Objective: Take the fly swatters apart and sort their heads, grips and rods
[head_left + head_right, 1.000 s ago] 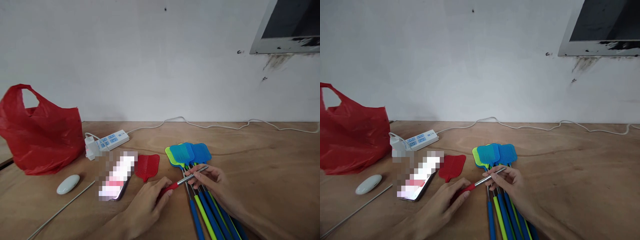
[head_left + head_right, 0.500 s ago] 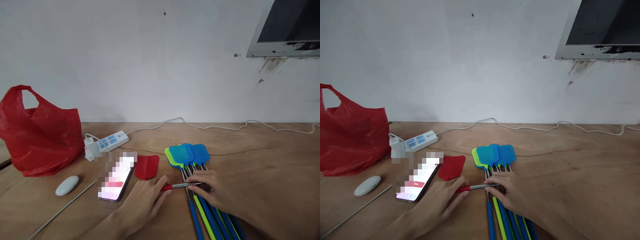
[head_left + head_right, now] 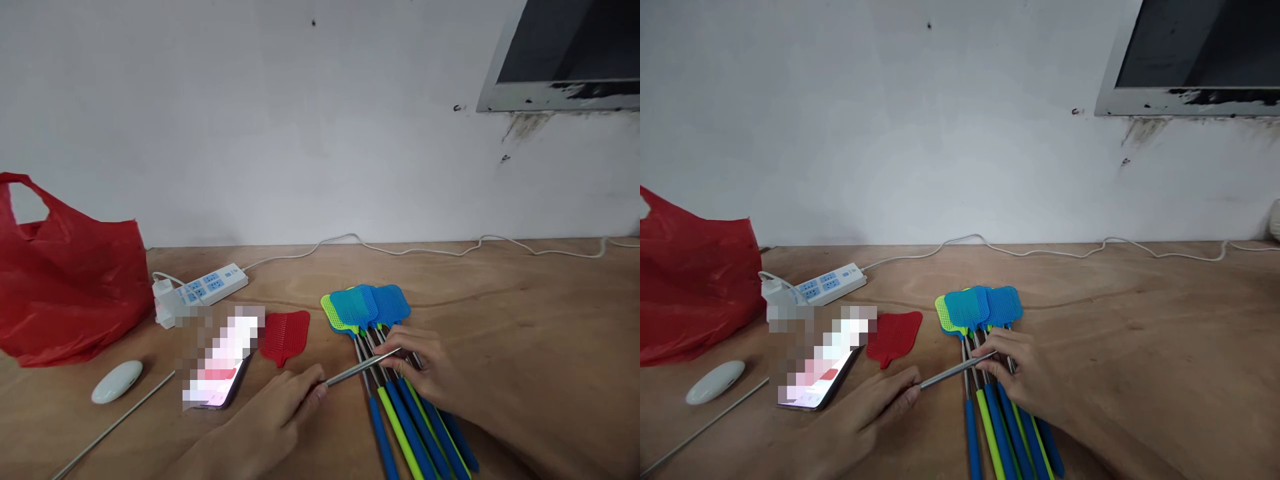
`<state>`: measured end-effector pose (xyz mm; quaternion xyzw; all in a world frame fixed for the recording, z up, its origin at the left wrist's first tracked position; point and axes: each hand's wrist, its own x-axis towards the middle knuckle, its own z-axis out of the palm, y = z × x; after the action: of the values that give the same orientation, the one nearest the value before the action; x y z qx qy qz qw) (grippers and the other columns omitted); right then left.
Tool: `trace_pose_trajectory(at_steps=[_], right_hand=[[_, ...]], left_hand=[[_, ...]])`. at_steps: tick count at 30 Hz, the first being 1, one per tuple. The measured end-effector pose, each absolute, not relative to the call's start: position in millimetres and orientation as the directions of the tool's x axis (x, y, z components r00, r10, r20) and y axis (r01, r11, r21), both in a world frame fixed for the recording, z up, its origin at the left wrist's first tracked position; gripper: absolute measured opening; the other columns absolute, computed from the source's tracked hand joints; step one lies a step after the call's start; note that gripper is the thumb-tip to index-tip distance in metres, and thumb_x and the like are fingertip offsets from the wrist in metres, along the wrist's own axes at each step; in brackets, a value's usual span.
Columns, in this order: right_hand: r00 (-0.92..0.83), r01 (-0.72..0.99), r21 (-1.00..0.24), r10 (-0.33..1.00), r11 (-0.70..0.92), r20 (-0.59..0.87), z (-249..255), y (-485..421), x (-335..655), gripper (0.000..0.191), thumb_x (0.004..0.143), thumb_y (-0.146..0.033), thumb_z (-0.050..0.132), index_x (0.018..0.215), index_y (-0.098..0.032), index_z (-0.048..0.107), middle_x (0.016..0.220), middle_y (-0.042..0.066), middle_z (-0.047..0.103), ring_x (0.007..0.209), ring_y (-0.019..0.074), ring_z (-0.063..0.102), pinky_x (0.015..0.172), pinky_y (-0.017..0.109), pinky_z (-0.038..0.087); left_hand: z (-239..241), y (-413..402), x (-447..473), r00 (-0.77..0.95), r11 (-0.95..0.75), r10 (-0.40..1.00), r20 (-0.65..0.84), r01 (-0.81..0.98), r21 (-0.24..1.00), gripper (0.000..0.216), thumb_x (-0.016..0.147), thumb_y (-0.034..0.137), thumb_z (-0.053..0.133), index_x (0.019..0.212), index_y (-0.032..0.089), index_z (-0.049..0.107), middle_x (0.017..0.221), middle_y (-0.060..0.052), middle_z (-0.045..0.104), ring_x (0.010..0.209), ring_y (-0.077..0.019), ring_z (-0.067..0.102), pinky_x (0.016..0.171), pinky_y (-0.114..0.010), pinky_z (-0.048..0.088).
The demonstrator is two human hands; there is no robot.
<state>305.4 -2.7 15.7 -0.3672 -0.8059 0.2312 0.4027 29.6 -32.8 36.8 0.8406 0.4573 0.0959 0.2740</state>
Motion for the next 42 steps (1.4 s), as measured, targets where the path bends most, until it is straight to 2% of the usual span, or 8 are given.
trace_pose_trajectory(at_steps=[4,10,16,21,31,34,38,42], right_hand=[[-0.213,0.281,-0.857,0.899,0.433,0.384,15.6,5.6,311.1,0.016,0.086,-0.037,0.07,0.085,-0.022,0.077,0.081,0.005,0.07,0.07,0.0191,0.063,0.058,0.028,0.048],[0.083,-0.068,-0.984,0.984,0.166,0.16,3.1,13.5,315.1,0.024,0.073,-0.043,0.082,0.078,-0.021,0.075,0.059,-0.001,0.06,0.047,0.0116,0.046,0.042,0.023,0.037],[0.035,-0.181,-0.974,0.991,0.136,0.132,0.8,9.8,309.6,0.026,0.07,-0.042,0.085,0.073,-0.02,0.071,0.056,-0.002,0.058,0.046,0.0109,0.048,0.04,0.022,0.038],[-0.039,-0.206,-0.973,0.993,0.105,0.115,1.5,6.1,305.4,0.027,0.077,-0.044,0.081,0.08,-0.019,0.071,0.059,-0.002,0.058,0.047,0.0097,0.05,0.039,0.019,0.039],[-0.098,-0.4,-0.897,0.982,-0.189,-0.163,22.2,6.5,296.1,0.044,0.073,-0.057,0.08,0.075,-0.019,0.059,0.059,-0.005,0.053,0.047,0.0056,0.046,0.039,0.013,0.04],[-0.137,-0.404,-0.885,0.972,-0.23,-0.19,22.6,7.6,297.8,0.048,0.075,-0.059,0.077,0.069,-0.02,0.049,0.053,-0.008,0.049,0.036,0.0029,0.036,0.032,0.013,0.031],[-0.273,-0.348,-0.884,0.936,-0.313,-0.224,21.6,7.8,301.7,0.043,0.079,-0.06,0.071,0.076,-0.021,0.055,0.036,-0.014,0.029,0.028,0.0018,0.012,0.027,0.014,0.016],[-0.379,-0.232,-0.901,0.887,-0.365,-0.262,24.6,4.5,302.7,0.037,0.079,-0.053,0.069,0.087,-0.017,0.062,0.045,-0.011,0.037,0.032,0.0026,0.023,0.031,0.014,0.024]], left_hand=[[37.4,-30.9,16.5,0.502,-0.381,0.859,-0.098,0.755,0.533,0.038,0.106,0.045,0.026,0.085,0.024,0.051,0.081,0.0,0.063,0.077,-0.0185,0.061,0.068,-0.029,0.046],[35.5,-22.8,15.1,0.396,-0.38,0.917,-0.047,0.904,0.198,0.028,0.1,0.025,0.033,0.086,0.021,0.057,0.091,-0.009,0.07,0.08,-0.0245,0.066,0.068,-0.035,0.049],[24.9,-2.7,-2.3,0.307,-0.295,0.951,0.04,0.938,-0.183,0.03,0.097,0.013,0.035,0.099,0.018,0.064,0.107,-0.014,0.067,0.097,-0.0304,0.066,0.073,-0.038,0.055],[14.5,0.4,-12.2,0.343,-0.288,0.922,0.177,0.917,-0.276,0.044,0.089,0.003,0.035,0.123,0.015,0.06,0.131,-0.018,0.058,0.104,-0.0319,0.063,0.079,-0.043,0.056],[28.7,-11.7,28.6,0.51,-0.51,0.86,0.031,0.86,-0.01,0.032,0.103,0.016,0.031,0.098,0.018,0.062,0.102,-0.011,0.065,0.089,-0.0272,0.064,0.076,-0.04,0.052],[23.1,-8.8,31.6,0.535,-0.539,0.842,0.072,0.84,0.068,0.028,0.104,0.019,0.033,0.095,0.018,0.06,0.099,-0.009,0.065,0.086,-0.0259,0.065,0.072,-0.037,0.05],[12.1,-6.1,29.8,0.569,-0.592,0.805,0.169,0.787,0.173,0.026,0.103,0.02,0.033,0.092,0.02,0.057,0.093,-0.006,0.065,0.081,-0.0238,0.064,0.066,-0.034,0.046],[9.2,-4.8,25.5,0.552,-0.602,0.798,0.242,0.735,0.311,0.021,0.1,0.02,0.036,0.09,0.021,0.054,0.088,-0.004,0.065,0.077,-0.0209,0.064,0.064,-0.03,0.044]])
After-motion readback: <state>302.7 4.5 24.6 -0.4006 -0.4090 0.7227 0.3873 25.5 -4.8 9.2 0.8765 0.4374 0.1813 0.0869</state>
